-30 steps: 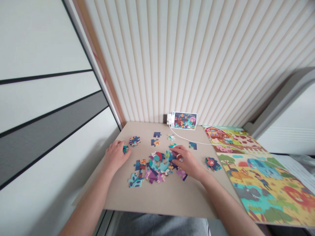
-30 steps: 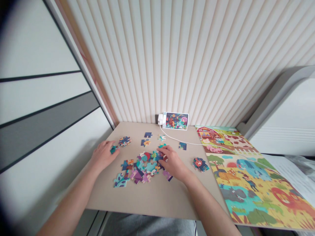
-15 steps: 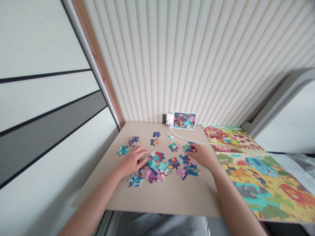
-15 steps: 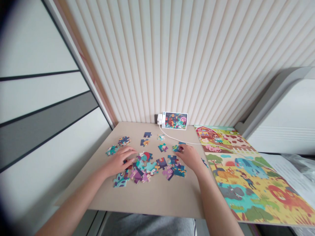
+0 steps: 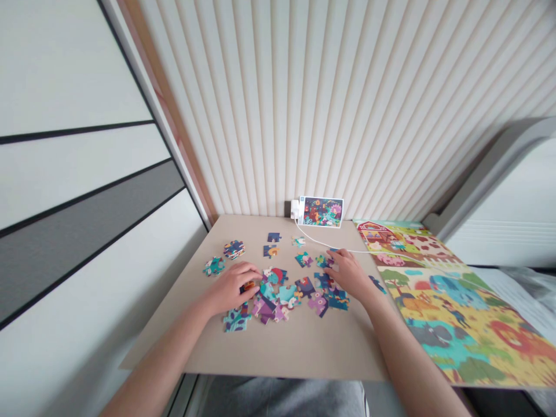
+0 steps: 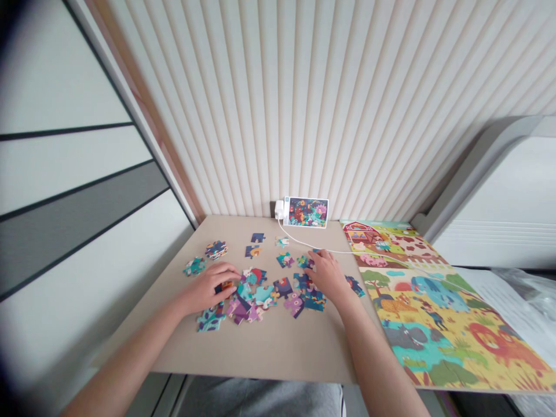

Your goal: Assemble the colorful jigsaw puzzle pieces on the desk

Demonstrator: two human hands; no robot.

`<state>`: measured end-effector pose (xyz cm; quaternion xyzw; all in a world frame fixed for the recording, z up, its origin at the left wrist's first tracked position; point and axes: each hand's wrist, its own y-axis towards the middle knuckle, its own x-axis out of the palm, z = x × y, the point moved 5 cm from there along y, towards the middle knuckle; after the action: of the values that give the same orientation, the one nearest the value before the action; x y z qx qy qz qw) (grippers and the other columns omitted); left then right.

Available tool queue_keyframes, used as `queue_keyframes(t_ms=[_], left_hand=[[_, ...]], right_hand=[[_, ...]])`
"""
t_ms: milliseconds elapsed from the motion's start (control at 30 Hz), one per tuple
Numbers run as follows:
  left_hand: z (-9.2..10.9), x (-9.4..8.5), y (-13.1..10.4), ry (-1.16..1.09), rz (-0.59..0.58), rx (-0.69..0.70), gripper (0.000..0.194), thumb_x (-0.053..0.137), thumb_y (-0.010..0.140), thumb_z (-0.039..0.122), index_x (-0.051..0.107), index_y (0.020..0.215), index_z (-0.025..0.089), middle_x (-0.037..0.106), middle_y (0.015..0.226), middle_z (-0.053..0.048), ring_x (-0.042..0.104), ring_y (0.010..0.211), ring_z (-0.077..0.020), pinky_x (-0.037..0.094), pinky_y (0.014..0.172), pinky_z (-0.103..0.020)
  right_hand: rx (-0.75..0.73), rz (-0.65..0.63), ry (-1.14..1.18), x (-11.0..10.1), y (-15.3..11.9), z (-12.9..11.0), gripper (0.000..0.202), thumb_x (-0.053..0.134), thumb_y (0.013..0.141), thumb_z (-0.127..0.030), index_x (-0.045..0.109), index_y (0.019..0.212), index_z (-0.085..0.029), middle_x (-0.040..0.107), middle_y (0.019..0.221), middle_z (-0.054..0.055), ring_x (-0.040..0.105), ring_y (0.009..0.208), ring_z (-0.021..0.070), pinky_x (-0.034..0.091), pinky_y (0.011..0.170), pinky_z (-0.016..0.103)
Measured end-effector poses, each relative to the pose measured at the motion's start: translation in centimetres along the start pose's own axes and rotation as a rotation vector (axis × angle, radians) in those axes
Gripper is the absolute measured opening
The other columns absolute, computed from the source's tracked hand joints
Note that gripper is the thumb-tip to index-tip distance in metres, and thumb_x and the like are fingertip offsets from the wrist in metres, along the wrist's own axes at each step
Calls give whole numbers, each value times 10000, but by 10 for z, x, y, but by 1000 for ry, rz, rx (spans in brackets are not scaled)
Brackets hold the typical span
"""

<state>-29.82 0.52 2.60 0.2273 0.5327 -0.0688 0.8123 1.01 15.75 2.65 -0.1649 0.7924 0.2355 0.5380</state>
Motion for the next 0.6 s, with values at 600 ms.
queue_keyframes(t_ms=[600], left_hand=[[10, -3, 0, -80, -35, 65, 289, 660, 909, 326, 682, 1191, 268, 647, 1189, -65, 605, 1117, -225, 465, 1020, -378]], right_hand=[[-508, -228, 317, 5, -30, -96, 442, 773, 833, -464, 695, 1233, -293, 650, 1191, 72, 592, 1130, 261, 432, 1037, 399]])
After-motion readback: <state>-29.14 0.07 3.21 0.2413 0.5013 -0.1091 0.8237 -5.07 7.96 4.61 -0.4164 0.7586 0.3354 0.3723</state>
